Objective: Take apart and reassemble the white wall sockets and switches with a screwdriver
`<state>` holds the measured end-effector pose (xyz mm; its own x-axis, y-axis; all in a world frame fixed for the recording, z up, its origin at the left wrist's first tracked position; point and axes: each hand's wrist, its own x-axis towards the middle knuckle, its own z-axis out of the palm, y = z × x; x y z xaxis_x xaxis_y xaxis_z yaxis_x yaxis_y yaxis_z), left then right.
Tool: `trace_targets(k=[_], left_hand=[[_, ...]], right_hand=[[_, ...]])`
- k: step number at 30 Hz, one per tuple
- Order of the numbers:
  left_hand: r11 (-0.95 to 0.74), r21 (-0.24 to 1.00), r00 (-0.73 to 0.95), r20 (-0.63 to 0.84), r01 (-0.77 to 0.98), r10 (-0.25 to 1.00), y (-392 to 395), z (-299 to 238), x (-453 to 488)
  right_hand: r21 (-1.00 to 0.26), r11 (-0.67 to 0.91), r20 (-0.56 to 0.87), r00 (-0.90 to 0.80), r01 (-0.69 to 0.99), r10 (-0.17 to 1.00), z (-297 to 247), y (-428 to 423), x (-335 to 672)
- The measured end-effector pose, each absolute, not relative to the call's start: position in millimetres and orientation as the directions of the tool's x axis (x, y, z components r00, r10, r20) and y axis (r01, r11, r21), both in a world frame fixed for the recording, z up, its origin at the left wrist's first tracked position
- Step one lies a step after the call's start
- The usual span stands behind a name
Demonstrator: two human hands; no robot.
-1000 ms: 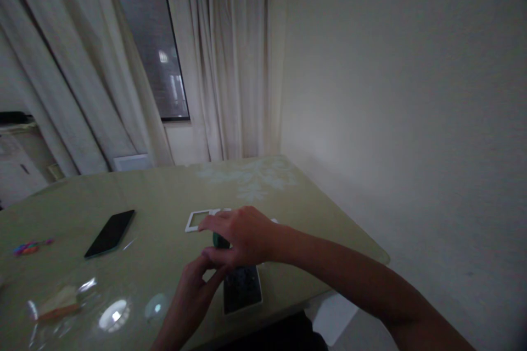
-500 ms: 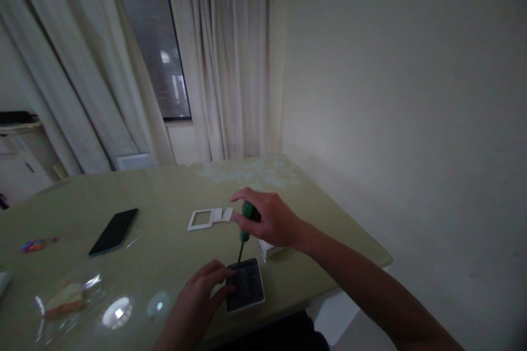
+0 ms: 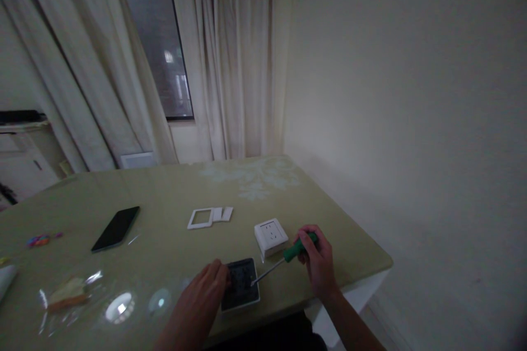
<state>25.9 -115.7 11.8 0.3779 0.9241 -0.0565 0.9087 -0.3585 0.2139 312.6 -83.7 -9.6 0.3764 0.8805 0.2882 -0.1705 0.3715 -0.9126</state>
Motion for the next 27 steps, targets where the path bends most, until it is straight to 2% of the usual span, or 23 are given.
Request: trace_targets(k=[7,12,16,27], left_hand=[[-0.449,0.089,0.441,0.096,0.889,0.892,-113,-25,13],[-0.421,0.175,0.439,-0.083,0.890,0.895,-111,3,12],[-0.376,0.169,0.402,-0.157,0.911,0.902,-110,33,19],[-0.373,0.108,0.386,-0.160,0.922,0.908,-104,41,30]], right_hand=[[-0.921,0.313,0.199,0.411,-0.232,0.890,-26,-89,310],[-0.928,0.287,0.169,0.417,-0.238,0.893,-26,-92,310],[-0.931,0.283,0.168,0.417,-0.231,0.893,-25,-90,311],[-0.931,0.362,0.308,0.420,-0.053,0.854,-16,-84,306]])
